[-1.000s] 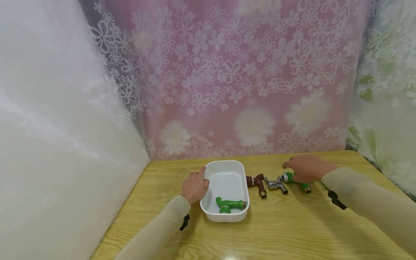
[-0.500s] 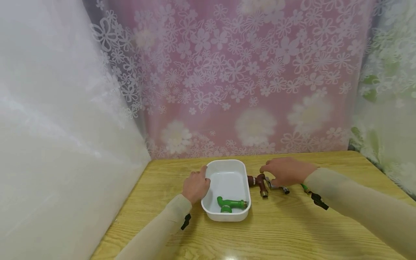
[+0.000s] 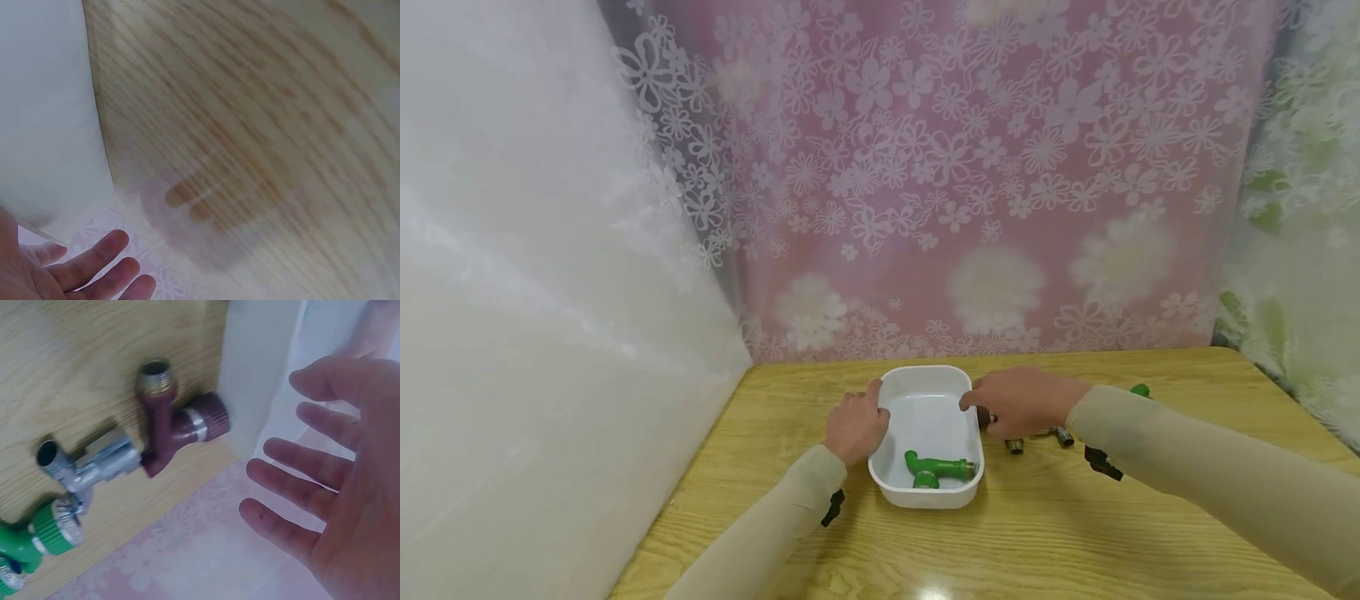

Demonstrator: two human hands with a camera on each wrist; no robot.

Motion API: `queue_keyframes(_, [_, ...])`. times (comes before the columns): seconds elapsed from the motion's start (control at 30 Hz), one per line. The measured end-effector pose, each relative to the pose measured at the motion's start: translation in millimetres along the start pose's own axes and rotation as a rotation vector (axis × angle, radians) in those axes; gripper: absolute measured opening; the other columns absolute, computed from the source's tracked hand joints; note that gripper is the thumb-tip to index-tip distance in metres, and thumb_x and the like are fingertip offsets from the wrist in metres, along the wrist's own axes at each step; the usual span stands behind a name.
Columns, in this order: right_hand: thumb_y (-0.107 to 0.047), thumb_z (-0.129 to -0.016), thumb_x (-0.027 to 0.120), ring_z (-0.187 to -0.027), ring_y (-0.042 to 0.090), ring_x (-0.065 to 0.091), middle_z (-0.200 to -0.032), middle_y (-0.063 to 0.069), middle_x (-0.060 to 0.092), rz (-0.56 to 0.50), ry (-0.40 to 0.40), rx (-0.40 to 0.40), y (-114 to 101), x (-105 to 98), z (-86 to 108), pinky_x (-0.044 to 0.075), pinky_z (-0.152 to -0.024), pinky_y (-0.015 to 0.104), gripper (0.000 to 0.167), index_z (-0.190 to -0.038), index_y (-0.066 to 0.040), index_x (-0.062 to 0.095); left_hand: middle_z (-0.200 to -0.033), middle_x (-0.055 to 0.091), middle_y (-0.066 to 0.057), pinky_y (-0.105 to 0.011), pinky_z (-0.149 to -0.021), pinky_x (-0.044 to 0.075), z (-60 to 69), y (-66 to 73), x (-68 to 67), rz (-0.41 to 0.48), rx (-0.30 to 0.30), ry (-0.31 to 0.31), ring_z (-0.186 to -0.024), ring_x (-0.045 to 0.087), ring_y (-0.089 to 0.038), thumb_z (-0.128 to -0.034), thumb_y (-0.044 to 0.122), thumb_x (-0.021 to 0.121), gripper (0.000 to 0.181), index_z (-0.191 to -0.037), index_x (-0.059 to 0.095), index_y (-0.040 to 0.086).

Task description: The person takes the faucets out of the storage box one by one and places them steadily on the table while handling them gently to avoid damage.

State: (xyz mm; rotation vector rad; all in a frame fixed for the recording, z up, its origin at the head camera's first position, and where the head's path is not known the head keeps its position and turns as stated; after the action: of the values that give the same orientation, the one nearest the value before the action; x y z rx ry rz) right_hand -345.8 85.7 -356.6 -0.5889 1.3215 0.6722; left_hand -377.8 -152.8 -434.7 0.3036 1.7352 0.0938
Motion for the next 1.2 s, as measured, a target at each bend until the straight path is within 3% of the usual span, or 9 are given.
queue_keyframes(0.23, [-0.024,-0.093,0.067,-0.100,0.016,0.064,-0.126,0.004,0.067,0.001,-0.038,-0.023,-17,-7,-13.0,0.053,-0.082,0.040,0.041,-0.133,-0.021,0.064,-0.114,0.071,-0.012,-0.046,-0.069,0.056,0.0,0.4,-0.4,-0.017,0.000,0.004,-0.097,0.067,-0.028,-0.1007,0.028,0.047,0.051,-0.150,0.043,0.015])
queue_keyframes(0.43, [-0.030,-0.093,0.067,-0.108,0.017,0.063,-0.128,0.001,0.066,0.043,-0.071,-0.051,-28,-7,-24.3,0.053,-0.090,0.042,0.041,-0.134,-0.027,0.063,-0.115,0.071,-0.013,-0.046,-0.069,0.056,0.2,-0.2,0.2,-0.018,0.003,0.004,-0.099,0.067,-0.029,-0.1001,0.028,0.047,0.051,-0.149,0.044,0.015])
queue_keyframes(0.6, [-0.029,-0.092,0.067,-0.104,0.013,0.062,-0.127,-0.002,0.065,0.025,-0.093,-0.092,-38,-8,-33.4,0.053,-0.087,0.038,0.040,-0.132,-0.030,0.064,-0.114,0.071,-0.012,-0.046,-0.069,0.056,0.0,-0.2,0.1,-0.025,0.005,0.002,-0.100,0.067,-0.029,-0.1004,0.028,0.046,0.050,-0.149,0.043,0.016])
queue_keyframes(0.87, [-0.027,-0.093,0.069,-0.115,0.011,0.062,-0.134,-0.006,0.064,-0.021,-0.172,-0.123,-54,-3,-48.9,0.051,-0.096,0.039,0.042,-0.134,-0.032,0.063,-0.117,0.070,-0.013,-0.049,-0.076,0.057,0.2,0.2,0.9,-0.031,-0.014,-0.015,-0.105,0.065,-0.030,-0.1003,0.029,0.047,0.052,-0.150,0.041,0.017])
queue_keyframes(1.2, [-0.022,-0.088,0.072,-0.088,0.008,0.057,-0.127,-0.006,0.067,-0.061,-0.285,-0.110,-69,5,-60.5,0.050,-0.083,0.034,0.045,-0.131,-0.037,0.066,-0.116,0.070,-0.015,-0.048,-0.070,0.057,0.3,0.5,-1.0,-0.039,-0.001,-0.009,-0.102,0.067,-0.030,-0.1002,0.028,0.046,0.051,-0.150,0.042,0.015])
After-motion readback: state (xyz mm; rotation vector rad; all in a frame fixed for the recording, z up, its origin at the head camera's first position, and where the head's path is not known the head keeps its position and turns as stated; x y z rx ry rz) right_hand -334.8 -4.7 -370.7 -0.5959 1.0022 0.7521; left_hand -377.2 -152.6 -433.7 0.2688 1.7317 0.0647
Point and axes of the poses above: each hand's wrist, its own z-axis away from the middle knuckle, its own x-axis out of the palm, y = z × x, the point moved 5 cm from there along -z, towards the middle knuckle
